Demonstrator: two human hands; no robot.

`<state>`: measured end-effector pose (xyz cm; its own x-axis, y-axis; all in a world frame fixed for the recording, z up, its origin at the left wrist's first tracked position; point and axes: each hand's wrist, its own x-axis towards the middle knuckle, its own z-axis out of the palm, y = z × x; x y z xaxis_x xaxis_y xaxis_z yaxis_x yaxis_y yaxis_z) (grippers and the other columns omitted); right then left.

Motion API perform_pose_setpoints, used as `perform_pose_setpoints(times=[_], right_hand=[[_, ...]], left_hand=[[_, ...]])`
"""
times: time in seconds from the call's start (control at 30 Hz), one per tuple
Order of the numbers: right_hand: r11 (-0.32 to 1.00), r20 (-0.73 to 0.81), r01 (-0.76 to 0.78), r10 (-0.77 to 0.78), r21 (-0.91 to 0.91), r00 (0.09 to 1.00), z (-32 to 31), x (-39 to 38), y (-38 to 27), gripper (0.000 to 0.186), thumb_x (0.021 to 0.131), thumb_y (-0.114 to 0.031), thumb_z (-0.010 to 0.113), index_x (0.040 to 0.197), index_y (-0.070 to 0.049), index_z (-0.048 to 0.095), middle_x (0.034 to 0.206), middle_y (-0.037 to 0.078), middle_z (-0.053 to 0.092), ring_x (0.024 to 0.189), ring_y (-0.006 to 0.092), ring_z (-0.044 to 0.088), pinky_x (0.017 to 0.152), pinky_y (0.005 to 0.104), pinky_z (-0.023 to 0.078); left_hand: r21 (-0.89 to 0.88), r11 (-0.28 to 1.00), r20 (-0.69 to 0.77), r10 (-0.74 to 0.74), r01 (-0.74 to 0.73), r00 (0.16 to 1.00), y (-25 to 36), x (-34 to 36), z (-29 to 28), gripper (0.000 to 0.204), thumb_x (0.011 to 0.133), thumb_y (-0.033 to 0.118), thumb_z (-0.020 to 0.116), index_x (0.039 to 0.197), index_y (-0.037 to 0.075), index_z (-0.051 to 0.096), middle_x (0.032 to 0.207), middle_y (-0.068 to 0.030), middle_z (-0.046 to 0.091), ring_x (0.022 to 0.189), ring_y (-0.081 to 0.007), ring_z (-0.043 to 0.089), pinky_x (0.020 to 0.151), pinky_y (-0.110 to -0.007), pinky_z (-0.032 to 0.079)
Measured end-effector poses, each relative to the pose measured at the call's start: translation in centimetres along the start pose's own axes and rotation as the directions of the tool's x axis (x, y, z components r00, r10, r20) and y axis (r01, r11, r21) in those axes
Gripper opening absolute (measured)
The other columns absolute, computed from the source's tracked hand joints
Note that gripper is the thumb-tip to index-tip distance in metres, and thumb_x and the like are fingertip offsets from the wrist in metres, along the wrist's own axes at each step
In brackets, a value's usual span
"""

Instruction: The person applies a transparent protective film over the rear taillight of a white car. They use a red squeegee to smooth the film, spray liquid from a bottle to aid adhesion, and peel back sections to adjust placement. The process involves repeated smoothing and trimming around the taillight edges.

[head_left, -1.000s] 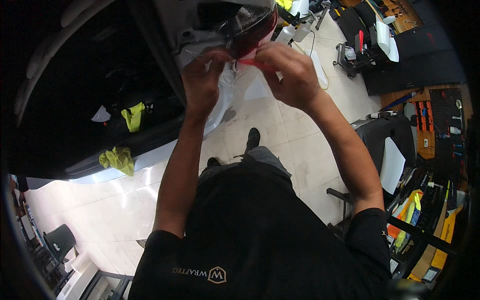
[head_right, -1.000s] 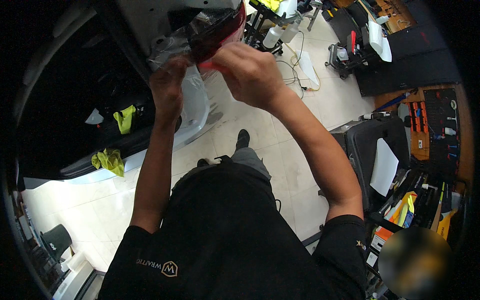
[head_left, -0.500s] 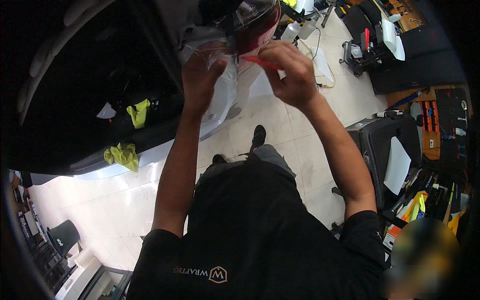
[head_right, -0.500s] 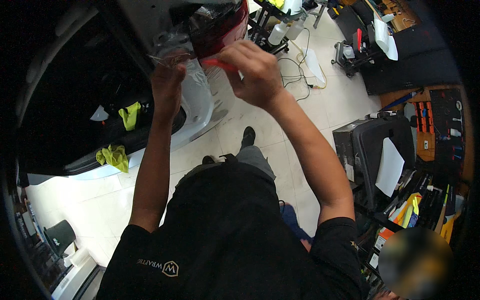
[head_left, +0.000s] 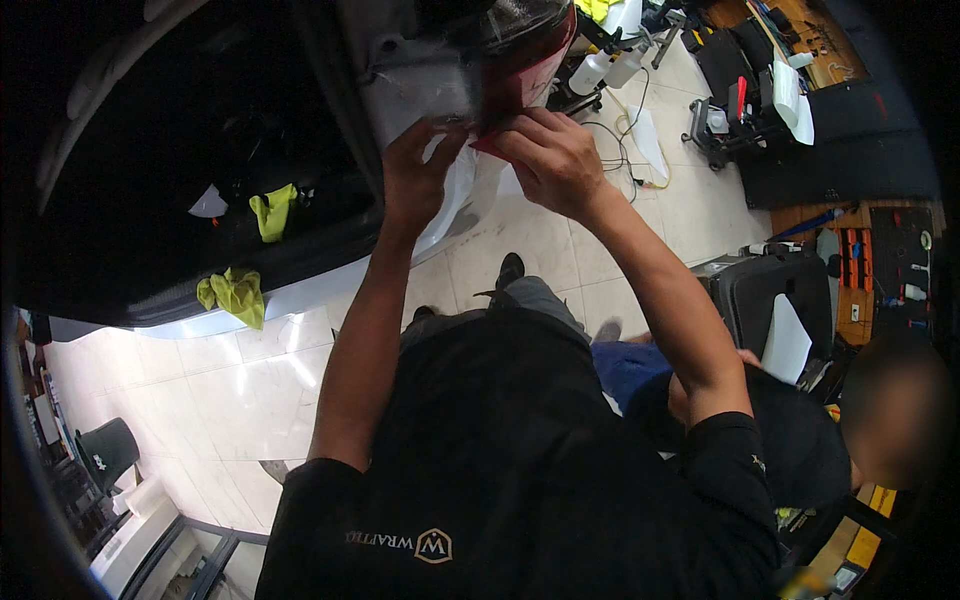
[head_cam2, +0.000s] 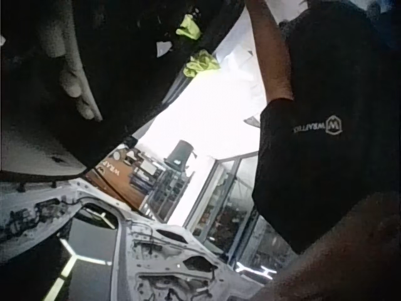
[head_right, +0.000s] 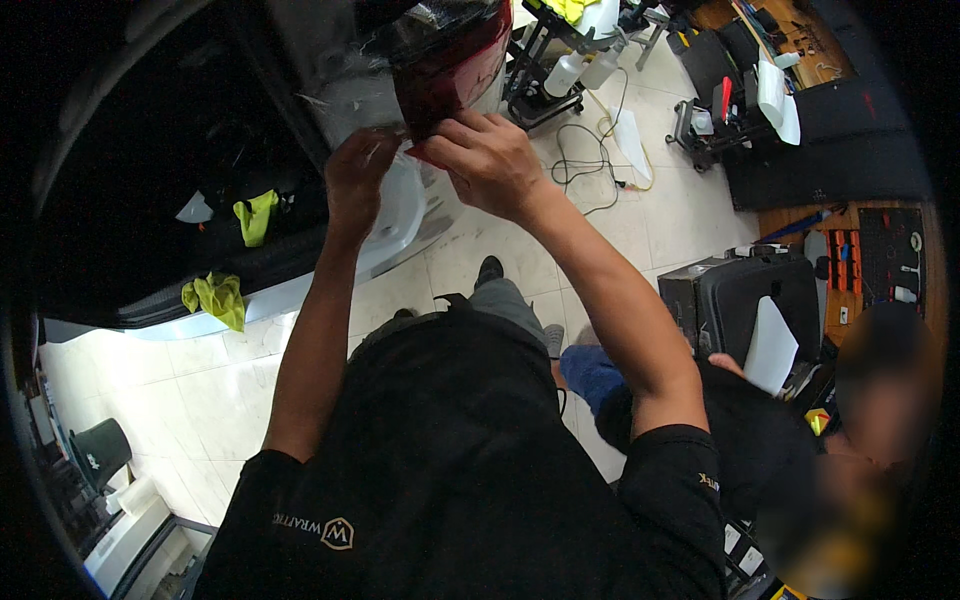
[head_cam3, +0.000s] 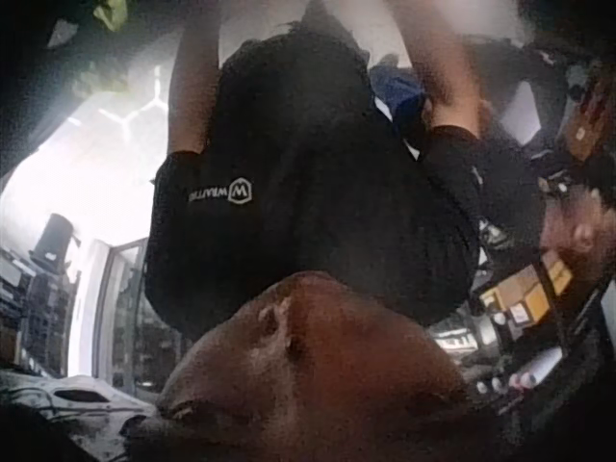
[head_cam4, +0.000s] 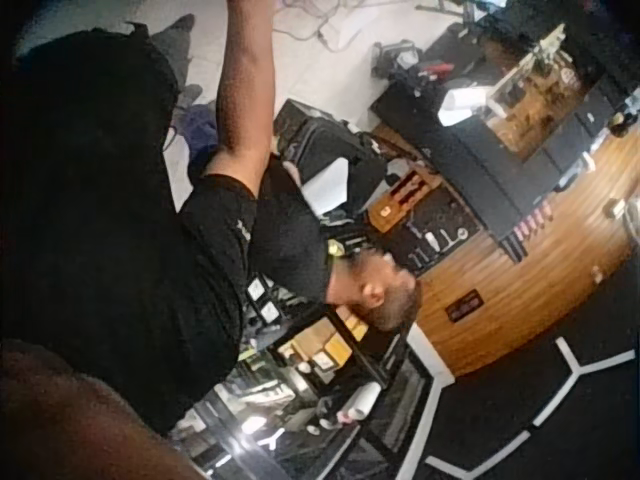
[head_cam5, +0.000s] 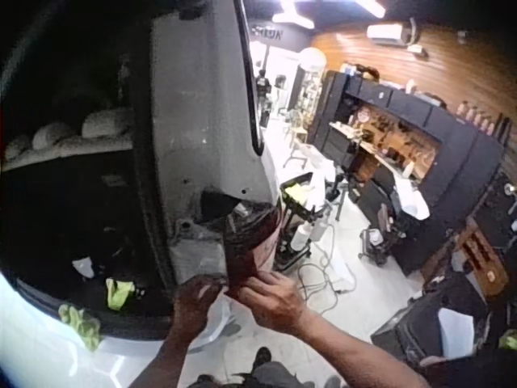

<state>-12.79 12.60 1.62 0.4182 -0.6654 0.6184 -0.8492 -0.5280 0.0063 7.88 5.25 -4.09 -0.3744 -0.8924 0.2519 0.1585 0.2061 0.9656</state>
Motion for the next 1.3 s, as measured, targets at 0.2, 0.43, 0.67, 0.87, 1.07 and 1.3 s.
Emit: perform_pose_setpoints(times=[0.2,0.43,0.67,0.87,1.07,1.3], right_hand=[[0.997,-0.250,0.007,0.014,0.083,0.968,-3.0,2.7,1.0,0.027,0.078,-0.001,0.077,0.103,-0.009,0.073,0.105,0.007,0.077,0.092,0.0297,0.076,0.075,0.0389,0.061],[0.999,-0.121,-0.039,0.035,-0.038,0.992,1.0,-1.6,0.5,0.028,0.079,-0.005,0.077,0.104,-0.016,0.072,0.110,0.001,0.075,0.105,0.0246,0.073,0.078,0.0404,0.055],[0.996,-0.161,-0.018,0.004,-0.089,0.987,-2.7,0.3,0.9,0.024,0.081,-0.007,0.079,0.100,-0.018,0.073,0.108,-0.002,0.076,0.102,0.0191,0.073,0.100,0.0483,0.046],[0.991,-0.095,-0.052,0.040,-0.125,0.995,0.8,-1.3,0.2,0.028,0.076,-0.001,0.076,0.099,-0.018,0.075,0.104,0.000,0.074,0.103,0.0235,0.072,0.100,0.0494,0.047],[0.978,-0.102,-0.210,0.210,0.011,0.972,-2.8,-3.3,1.9,0.029,0.084,0.001,0.083,0.110,-0.011,0.081,0.107,0.004,0.079,0.099,0.0267,0.075,0.087,0.0409,0.056],[0.836,-0.193,-0.387,0.485,0.390,0.853,-5.6,-1.6,6.3,0.020,0.096,-0.009,0.082,0.114,-0.003,0.076,0.100,0.013,0.080,0.090,0.0206,0.077,0.080,0.0334,0.059]], left_hand=[[0.041,0.999,0.013,0.004,-0.004,1.000,0.2,0.0,-0.1,0.017,0.108,0.014,0.071,0.117,0.000,0.077,0.114,-0.0077,0.079,0.109,-0.0135,0.069,0.100,-0.031,0.052],[0.034,0.999,-0.033,0.032,-0.031,0.999,-0.7,0.2,0.3,0.015,0.107,0.009,0.070,0.114,-0.002,0.077,0.111,-0.0099,0.081,0.106,-0.0163,0.072,0.098,-0.032,0.053],[0.042,0.999,-0.024,-0.006,0.007,1.000,0.5,-0.2,0.4,0.016,0.108,0.009,0.068,0.114,-0.003,0.076,0.114,-0.0105,0.081,0.108,-0.0167,0.072,0.102,-0.032,0.052],[0.069,0.997,-0.026,-0.030,0.032,0.999,0.4,0.2,0.0,0.016,0.106,0.011,0.072,0.117,-0.001,0.076,0.117,-0.0102,0.080,0.113,-0.0168,0.071,0.105,-0.033,0.051],[0.032,0.999,0.021,0.026,-0.027,0.999,-1.6,-0.9,0.4,0.044,0.098,0.013,0.082,0.137,0.002,0.064,0.132,-0.0093,0.073,0.121,-0.0216,0.069,0.112,-0.036,0.049],[-0.090,0.925,-0.306,-0.377,0.368,0.874,-7.3,-6.5,4.5,0.063,0.097,0.022,0.087,0.148,0.001,0.057,0.134,-0.0128,0.067,0.117,-0.0209,0.069,0.098,-0.034,0.056]])
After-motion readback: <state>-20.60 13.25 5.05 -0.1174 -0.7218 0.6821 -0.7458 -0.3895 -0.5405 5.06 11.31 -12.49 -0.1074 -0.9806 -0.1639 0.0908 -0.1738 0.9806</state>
